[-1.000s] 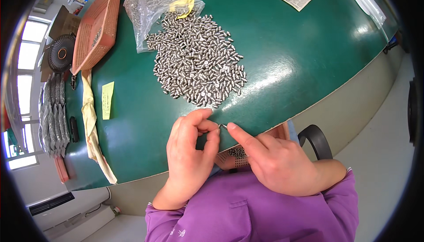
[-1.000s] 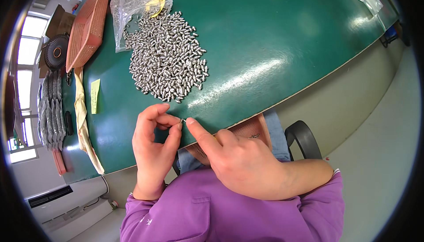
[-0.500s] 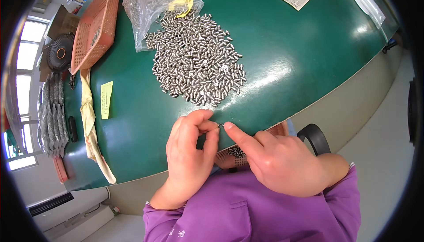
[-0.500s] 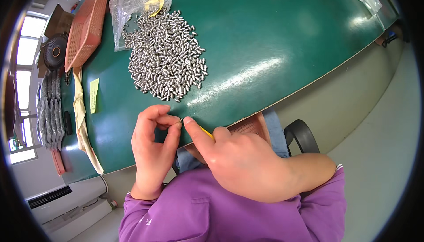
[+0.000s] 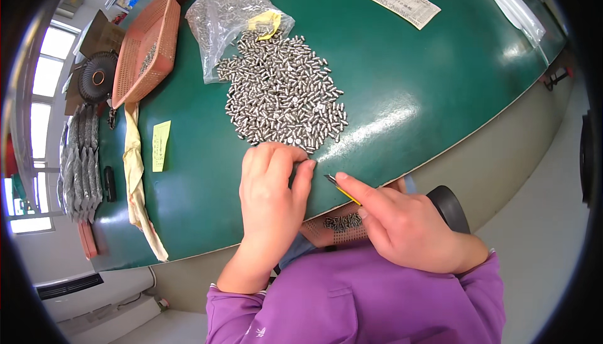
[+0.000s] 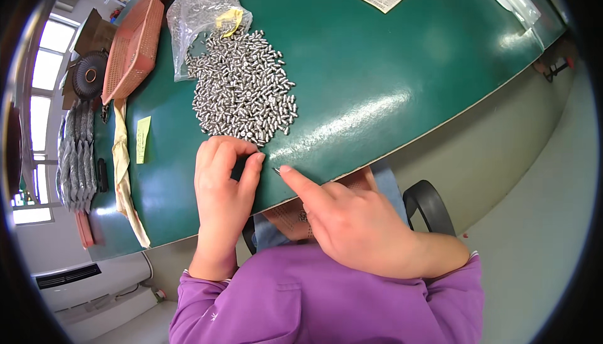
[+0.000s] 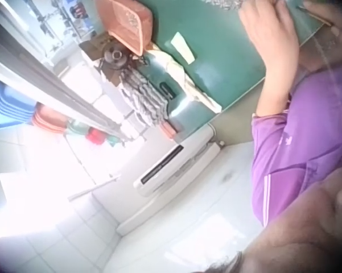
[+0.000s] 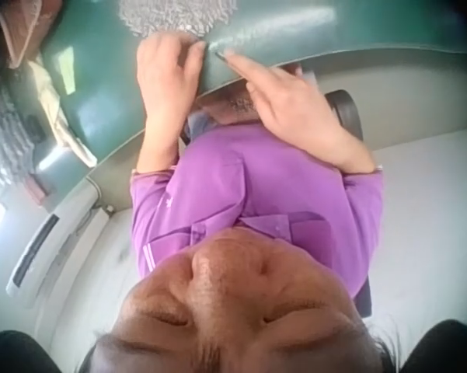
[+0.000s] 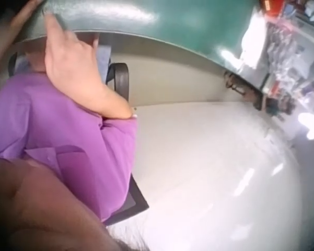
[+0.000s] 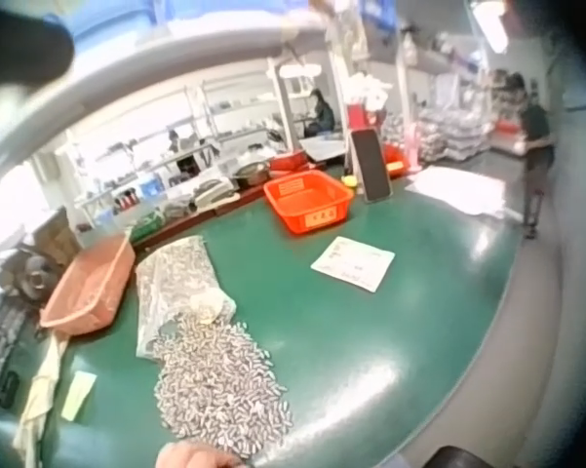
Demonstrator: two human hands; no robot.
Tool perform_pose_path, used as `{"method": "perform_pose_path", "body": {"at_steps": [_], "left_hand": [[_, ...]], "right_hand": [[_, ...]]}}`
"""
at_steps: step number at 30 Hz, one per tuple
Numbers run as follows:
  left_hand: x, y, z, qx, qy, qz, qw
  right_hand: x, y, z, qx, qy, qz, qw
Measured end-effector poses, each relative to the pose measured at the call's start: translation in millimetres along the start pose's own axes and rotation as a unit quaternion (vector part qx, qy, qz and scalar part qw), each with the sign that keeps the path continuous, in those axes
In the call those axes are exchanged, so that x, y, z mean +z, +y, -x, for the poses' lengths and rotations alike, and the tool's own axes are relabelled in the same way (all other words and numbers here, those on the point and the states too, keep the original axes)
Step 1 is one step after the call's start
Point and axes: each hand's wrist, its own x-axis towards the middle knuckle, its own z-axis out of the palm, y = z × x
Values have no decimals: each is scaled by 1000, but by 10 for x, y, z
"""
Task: Manually sort and inspect small metal hardware components at a manufacturing workbench.
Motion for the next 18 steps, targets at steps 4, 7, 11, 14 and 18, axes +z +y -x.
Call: {"method": "perform_pose_path", "body": {"at_steps": [4, 7, 11, 14, 18], "left_hand": [[-34, 43, 17, 9, -10, 24, 1000], [-80, 48, 77, 29, -28, 37, 999], [-122, 67, 176, 15, -44, 70, 996], [-119, 69, 255, -28, -49, 102, 993], [-96, 31, 269, -35, -61, 119, 990]], "right_hand": [[-24, -26, 14, 8, -22, -3, 1000], [7, 11, 28, -2, -16, -5, 1000], [39, 16, 16, -20, 9, 4, 1000], [15, -58, -2, 10, -20, 22, 1000], [73, -57, -5, 8, -8, 26, 1000]]}}
